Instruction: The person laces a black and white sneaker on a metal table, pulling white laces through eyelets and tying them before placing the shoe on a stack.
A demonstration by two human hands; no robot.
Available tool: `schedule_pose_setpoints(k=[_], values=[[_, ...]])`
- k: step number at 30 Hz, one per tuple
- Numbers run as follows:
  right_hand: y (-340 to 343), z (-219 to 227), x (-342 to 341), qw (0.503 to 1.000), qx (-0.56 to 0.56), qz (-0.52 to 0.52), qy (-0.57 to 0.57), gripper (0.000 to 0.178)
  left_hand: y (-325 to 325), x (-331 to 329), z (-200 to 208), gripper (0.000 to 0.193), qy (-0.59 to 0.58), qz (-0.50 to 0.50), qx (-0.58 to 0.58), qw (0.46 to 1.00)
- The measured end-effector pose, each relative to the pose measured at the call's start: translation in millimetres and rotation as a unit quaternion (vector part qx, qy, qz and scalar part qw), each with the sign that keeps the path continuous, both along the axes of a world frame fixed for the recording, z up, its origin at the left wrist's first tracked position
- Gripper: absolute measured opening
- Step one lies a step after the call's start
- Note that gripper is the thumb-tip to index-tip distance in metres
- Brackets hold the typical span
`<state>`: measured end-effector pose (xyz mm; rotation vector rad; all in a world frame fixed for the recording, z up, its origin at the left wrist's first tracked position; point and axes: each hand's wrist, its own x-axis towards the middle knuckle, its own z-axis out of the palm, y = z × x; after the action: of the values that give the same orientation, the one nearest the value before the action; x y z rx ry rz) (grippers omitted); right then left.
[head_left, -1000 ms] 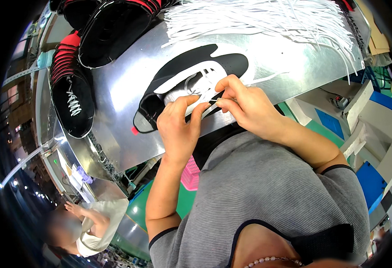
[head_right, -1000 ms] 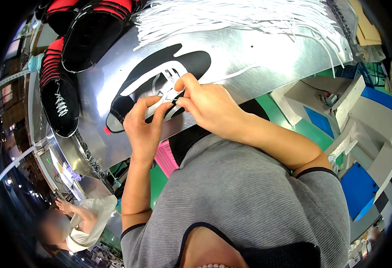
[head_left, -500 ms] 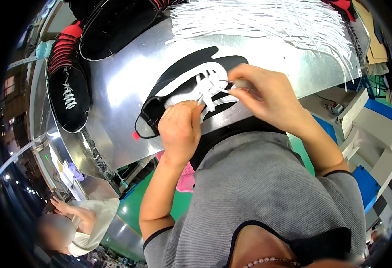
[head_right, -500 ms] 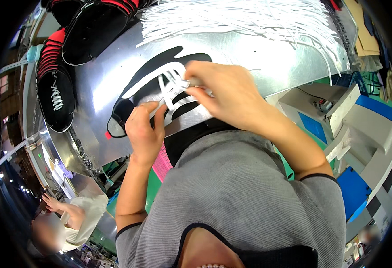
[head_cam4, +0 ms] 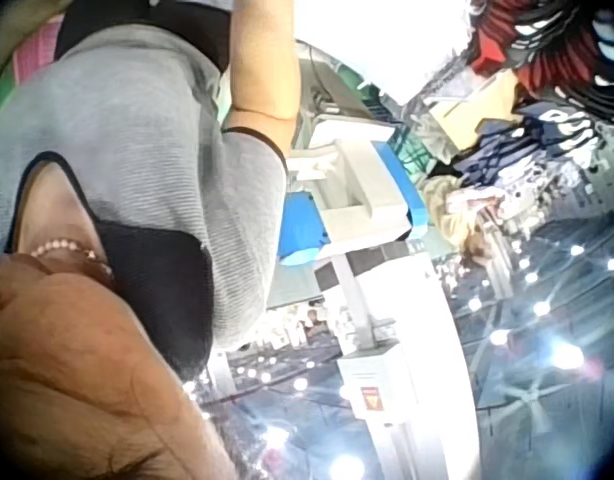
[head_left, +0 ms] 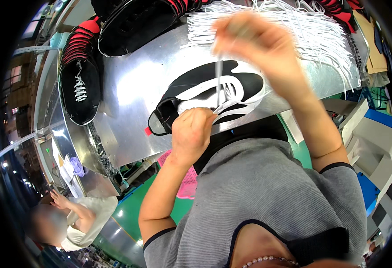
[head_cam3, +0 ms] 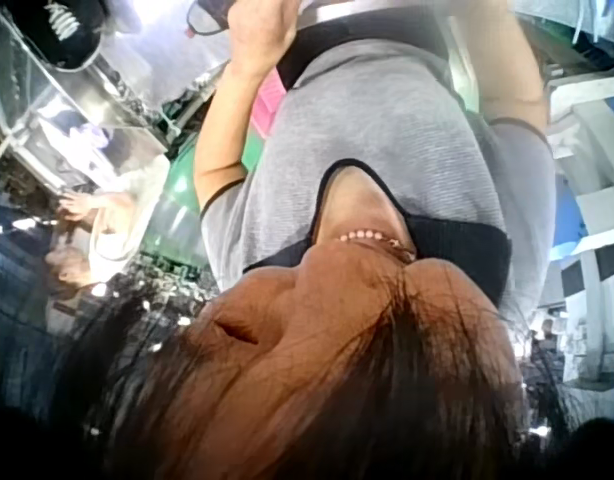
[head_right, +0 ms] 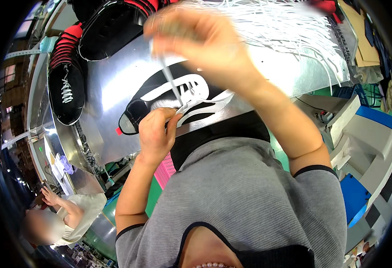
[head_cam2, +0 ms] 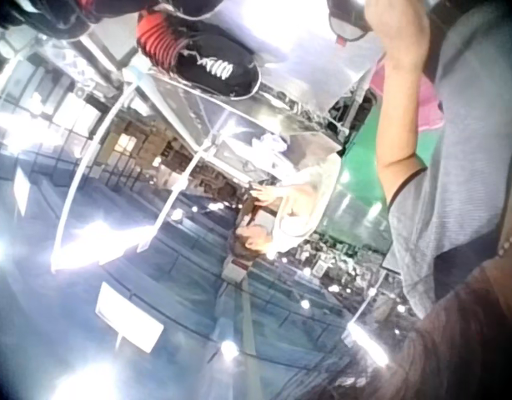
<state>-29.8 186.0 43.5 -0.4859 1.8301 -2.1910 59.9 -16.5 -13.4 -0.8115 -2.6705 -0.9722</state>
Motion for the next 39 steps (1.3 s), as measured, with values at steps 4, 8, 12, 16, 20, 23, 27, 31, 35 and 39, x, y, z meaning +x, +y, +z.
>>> schedule_pose_setpoints(k=[4, 8, 12, 16, 20, 23, 27, 31, 35, 39], values=[[-17, -39, -3, 0.999, 0.037, 0.021, 0.032, 0.018, -1, 4, -3, 0.044, -0.076, 0.062, 0.055, 0.994], [-28, -63, 11, 0.994, 0.103, 0.042, 0.002, 0.015, 4, -9, 13, 0.069, -0.243, 0.214, 0.168, 0.931], [-33, -61, 11, 0.989, 0.144, 0.039, 0.017, 0.012, 5, -16, -1, 0.037, -0.205, 0.266, 0.149, 0.930], [-28, -55, 16, 0.988, 0.155, 0.009, 0.026, 0.017, 10, -15, -9, 0.034, -0.170, 0.297, 0.195, 0.919], [-10, -34, 29, 0.965, 0.257, 0.018, 0.055, 0.016, 12, -14, -9, 0.036, -0.168, 0.309, 0.214, 0.911], [-5, -38, 31, 0.942, 0.311, 0.037, 0.121, 0.012, 10, -11, -11, 0.036, -0.173, 0.318, 0.211, 0.908], [-4, -42, 26, 0.918, 0.351, 0.039, 0.181, 0.011, 13, -11, -8, 0.037, -0.177, 0.317, 0.199, 0.910], [-6, -37, 21, 0.888, 0.410, 0.091, 0.188, 0.013, 17, -6, -8, 0.035, -0.150, 0.307, 0.158, 0.926], [-40, -46, 20, 0.852, 0.447, 0.059, 0.268, 0.025, 23, -5, -9, 0.034, -0.078, 0.245, 0.152, 0.954], [-36, -49, 11, 0.843, 0.461, 0.070, 0.268, 0.022, 20, -14, -6, 0.036, -0.117, 0.265, 0.200, 0.936]])
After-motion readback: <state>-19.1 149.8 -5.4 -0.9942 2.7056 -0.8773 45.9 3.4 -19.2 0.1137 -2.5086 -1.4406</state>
